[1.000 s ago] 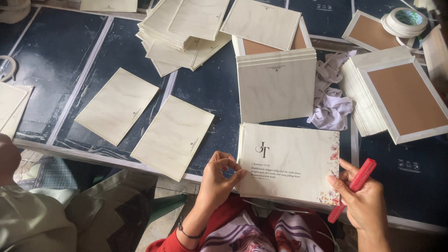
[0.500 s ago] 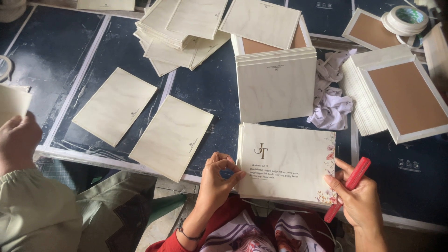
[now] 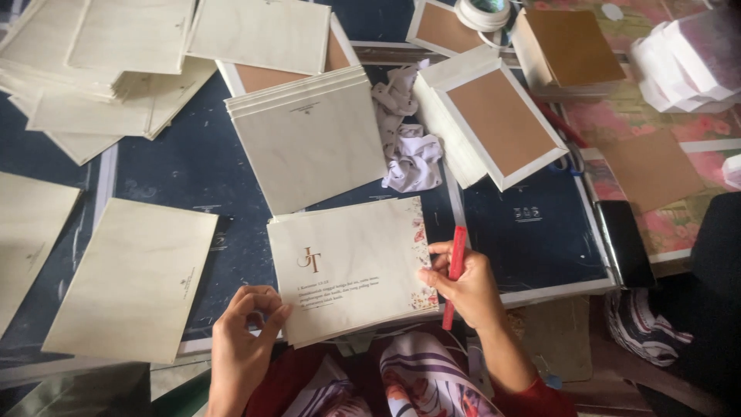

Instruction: Inspecting printed invitation cards for quality control by picking them up, opening them, and restacking them.

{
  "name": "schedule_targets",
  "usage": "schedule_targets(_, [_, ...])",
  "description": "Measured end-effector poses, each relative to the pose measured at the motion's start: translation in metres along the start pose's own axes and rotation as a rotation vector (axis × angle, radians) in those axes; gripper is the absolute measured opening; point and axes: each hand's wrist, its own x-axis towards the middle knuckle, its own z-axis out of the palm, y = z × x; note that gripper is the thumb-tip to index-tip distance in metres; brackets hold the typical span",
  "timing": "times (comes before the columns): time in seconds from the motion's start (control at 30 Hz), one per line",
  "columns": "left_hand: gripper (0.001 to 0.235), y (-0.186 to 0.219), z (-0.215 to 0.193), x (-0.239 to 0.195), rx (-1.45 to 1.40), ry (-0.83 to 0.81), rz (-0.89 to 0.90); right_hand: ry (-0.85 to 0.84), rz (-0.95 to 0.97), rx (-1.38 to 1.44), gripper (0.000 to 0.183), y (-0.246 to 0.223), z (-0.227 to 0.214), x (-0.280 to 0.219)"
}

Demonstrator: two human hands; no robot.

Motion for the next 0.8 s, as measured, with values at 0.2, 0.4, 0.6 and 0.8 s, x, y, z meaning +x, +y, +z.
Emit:
schedule_targets(0.2, [0.014,0.005,0.002,0.001,-0.063,-0.023,-0.081,0.025,-0.057,-0.068,0.035,0.0,0.002,-0.004])
schedule_targets(0.4, [0.017,0.008,-0.002,0.004,0.045,-0.08,-0.141,0.017,-0.057,-0.077,0.037,-0.004,0.003,-0.006])
schedule_targets(0.6, [0.014,0.002,-0.001,0.004,-0.005,-0.068,-0.075,0.009,-0.099,-0.129,0.034,-0.005,0.002,-0.007])
schedule_targets(0.8, [0.01,0.002,0.001,0.003,0.033,-0.003,0.061,0.07,-0.167,-0.259,0.049,-0.027,0.011,-0.013])
